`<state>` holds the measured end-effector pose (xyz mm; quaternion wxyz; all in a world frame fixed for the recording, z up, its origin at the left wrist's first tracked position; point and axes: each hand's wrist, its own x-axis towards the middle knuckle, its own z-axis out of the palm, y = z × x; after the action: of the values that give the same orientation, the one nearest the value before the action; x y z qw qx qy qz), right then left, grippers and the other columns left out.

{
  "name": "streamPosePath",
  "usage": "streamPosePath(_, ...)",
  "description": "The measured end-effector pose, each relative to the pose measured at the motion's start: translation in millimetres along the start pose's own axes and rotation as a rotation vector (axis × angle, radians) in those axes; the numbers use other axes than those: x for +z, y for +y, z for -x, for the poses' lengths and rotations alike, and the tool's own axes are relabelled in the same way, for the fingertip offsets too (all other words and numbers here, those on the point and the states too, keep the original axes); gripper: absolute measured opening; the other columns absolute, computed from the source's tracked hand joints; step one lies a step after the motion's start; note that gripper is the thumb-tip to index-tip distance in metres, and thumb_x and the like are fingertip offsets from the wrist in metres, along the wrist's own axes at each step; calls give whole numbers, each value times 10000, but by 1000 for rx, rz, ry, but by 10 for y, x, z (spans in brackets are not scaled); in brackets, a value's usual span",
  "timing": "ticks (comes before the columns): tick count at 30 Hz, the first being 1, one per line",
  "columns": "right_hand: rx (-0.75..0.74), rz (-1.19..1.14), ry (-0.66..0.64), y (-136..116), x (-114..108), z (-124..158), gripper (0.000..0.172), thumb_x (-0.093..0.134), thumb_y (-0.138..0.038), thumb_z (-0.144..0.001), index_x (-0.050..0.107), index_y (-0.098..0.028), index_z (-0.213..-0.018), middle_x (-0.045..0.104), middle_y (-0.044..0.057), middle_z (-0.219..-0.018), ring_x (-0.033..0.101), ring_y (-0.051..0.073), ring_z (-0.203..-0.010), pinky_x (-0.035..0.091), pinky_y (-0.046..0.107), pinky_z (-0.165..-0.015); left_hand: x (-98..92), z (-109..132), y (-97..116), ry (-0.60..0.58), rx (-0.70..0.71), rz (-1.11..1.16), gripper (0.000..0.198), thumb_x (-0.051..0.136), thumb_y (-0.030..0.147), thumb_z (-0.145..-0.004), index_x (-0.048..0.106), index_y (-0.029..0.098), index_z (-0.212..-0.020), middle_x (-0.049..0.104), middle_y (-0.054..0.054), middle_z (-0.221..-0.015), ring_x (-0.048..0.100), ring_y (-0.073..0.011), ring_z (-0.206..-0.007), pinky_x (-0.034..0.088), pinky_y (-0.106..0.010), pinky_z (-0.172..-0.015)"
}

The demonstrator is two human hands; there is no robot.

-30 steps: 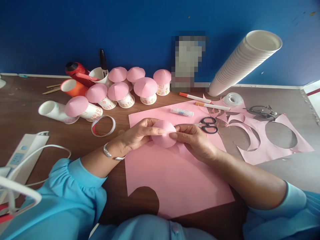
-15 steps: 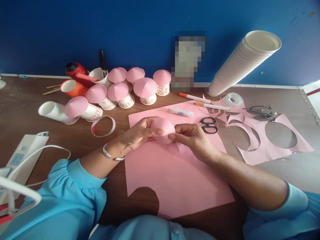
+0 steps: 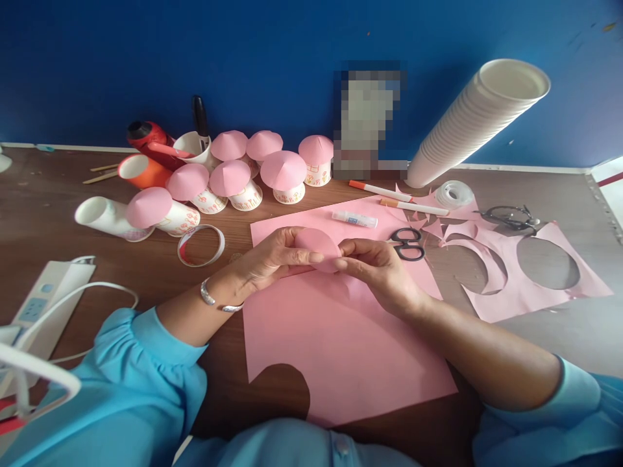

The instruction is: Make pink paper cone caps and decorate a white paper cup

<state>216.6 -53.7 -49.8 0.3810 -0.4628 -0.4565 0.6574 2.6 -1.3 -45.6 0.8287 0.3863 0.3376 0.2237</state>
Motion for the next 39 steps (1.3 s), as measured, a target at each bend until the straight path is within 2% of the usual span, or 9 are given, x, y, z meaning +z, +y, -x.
streamPosePath(4,17,33,30,9,4,-6,378,816,-532,-786,679,-190,-703,576,-22,-671,454,127,-646,335,284,-627,-40,-13,-19,29,-20,-15,384,920,373,-697,785,130,-962,798,-95,-910,728,-255,-989,572,-351,-909)
streamPosePath(8,21,37,39,37,-37,-12,370,800,-527,-809,684,-188,-719,579,-27,-693,454,127,-667,331,287,-649,-54,-17,-26,35,-13,1,458,897,408,-726,784,121,-1065,798,-128,-1006,719,-277,-1043,572,-381,-942)
streamPosePath(11,31,34,-5,33,-44,-10,404,769,-562,-834,679,-188,-711,570,-20,-694,464,136,-682,339,287,-652,-52,-21,-28,28,-14,3,418,891,391,-741,790,136,-1056,798,-122,-1038,718,-267,-1042,570,-370,-946)
streamPosePath(15,71,-13,-30,20,2,-11,369,813,-554,-779,751,-198,-849,642,7,-788,537,171,-768,396,288,-694,-23,-30,-26,26,-25,-21,393,924,353,-701,802,131,-1002,799,-103,-965,718,-241,-969,568,-323,-883)
streamPosePath(21,106,-7,-9,6,60,-9,381,821,-535,-763,722,-167,-755,569,-12,-687,454,130,-663,323,276,-618,13,-34,-14,1,-40,-41,381,929,371,-693,810,128,-961,791,-91,-943,704,-207,-916,548,-268,-791)
streamPosePath(28,125,-35,-41,18,25,-12,421,794,-584,-805,757,-165,-811,619,4,-723,489,140,-685,356,278,-632,11,-32,-11,41,-54,-36,367,945,354,-657,796,111,-889,775,-88,-898,690,-195,-863,537,-260,-747)
streamPosePath(31,114,-59,-38,11,54,-14,405,814,-562,-779,763,-163,-822,648,16,-760,515,151,-714,383,274,-637,24,-34,-15,56,-50,-25,371,956,351,-639,792,116,-875,775,-83,-900,695,-202,-885,545,-258,-754)
streamPosePath(34,122,-73,1,18,86,-16,396,836,-533,-749,746,-150,-792,644,15,-746,507,140,-686,389,268,-622,26,-34,-20,32,-52,-28,392,936,366,-682,797,117,-952,788,-97,-946,704,-220,-927,559,-292,-813)
streamPosePath(39,134,-106,10,68,71,-27,376,831,-518,-786,742,-153,-797,664,20,-749,538,141,-687,404,274,-644,-7,-39,-37,14,-37,-22,400,899,380,-739,797,120,-1026,793,-111,-1008,716,-228,-946,553,-316,-853)
